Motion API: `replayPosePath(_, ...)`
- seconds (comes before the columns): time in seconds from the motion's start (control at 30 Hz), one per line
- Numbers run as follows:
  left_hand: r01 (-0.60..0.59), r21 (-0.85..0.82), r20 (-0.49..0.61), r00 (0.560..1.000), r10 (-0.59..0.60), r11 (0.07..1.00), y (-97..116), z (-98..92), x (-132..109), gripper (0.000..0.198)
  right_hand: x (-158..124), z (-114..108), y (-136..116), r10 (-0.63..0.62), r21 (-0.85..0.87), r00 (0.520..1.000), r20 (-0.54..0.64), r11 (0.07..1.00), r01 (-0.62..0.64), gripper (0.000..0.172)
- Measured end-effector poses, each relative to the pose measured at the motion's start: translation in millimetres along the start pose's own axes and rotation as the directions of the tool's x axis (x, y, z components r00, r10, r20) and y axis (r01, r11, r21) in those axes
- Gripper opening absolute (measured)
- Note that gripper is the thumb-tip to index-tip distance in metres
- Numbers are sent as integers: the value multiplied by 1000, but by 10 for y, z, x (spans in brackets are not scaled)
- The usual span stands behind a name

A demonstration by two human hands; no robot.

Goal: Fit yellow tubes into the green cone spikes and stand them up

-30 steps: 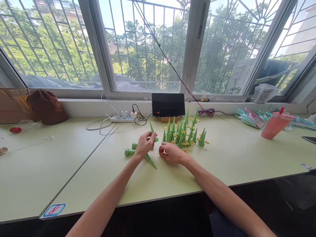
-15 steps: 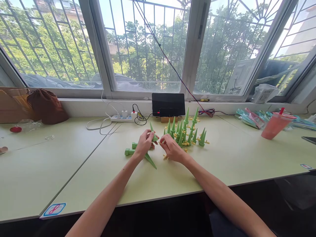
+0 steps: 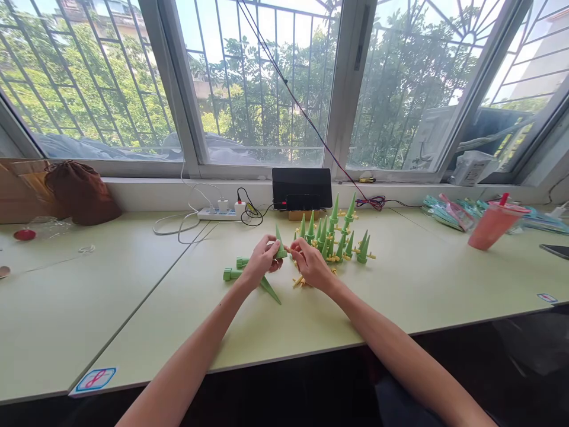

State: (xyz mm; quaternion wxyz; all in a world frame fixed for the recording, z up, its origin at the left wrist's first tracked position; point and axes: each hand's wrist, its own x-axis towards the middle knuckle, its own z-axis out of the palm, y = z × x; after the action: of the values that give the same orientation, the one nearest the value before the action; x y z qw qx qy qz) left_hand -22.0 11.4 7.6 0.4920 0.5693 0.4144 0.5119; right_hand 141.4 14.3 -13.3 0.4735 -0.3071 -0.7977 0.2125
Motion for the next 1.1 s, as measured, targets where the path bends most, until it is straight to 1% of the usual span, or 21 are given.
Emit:
replayPosePath(0.2,-16,10,130,991,15,1000,-34,8,-3,35,3,9,21,-18,-31,1000,-3,999,18,15)
replayPosePath(0.3,-18,24,155,988,14,1000,-14,21,-15,37,2,15,22,-15,-23,1000,-20,1000,15,15)
replayPosePath(0.63,-22,77,106,994,13,997,6,11,-20,38,2,4,1,8,-51,995,-95,999,-13,15)
replayPosePath(0.83,-41,96,97,995,32,994,2,7,-16,35,0,3,9,10,-47,994,-106,999,-15,15)
replayPosePath(1.1,-70,224,51,997,60,972,-37,-26,-3,31,0,9,51,0,-56,995,-101,998,-5,16)
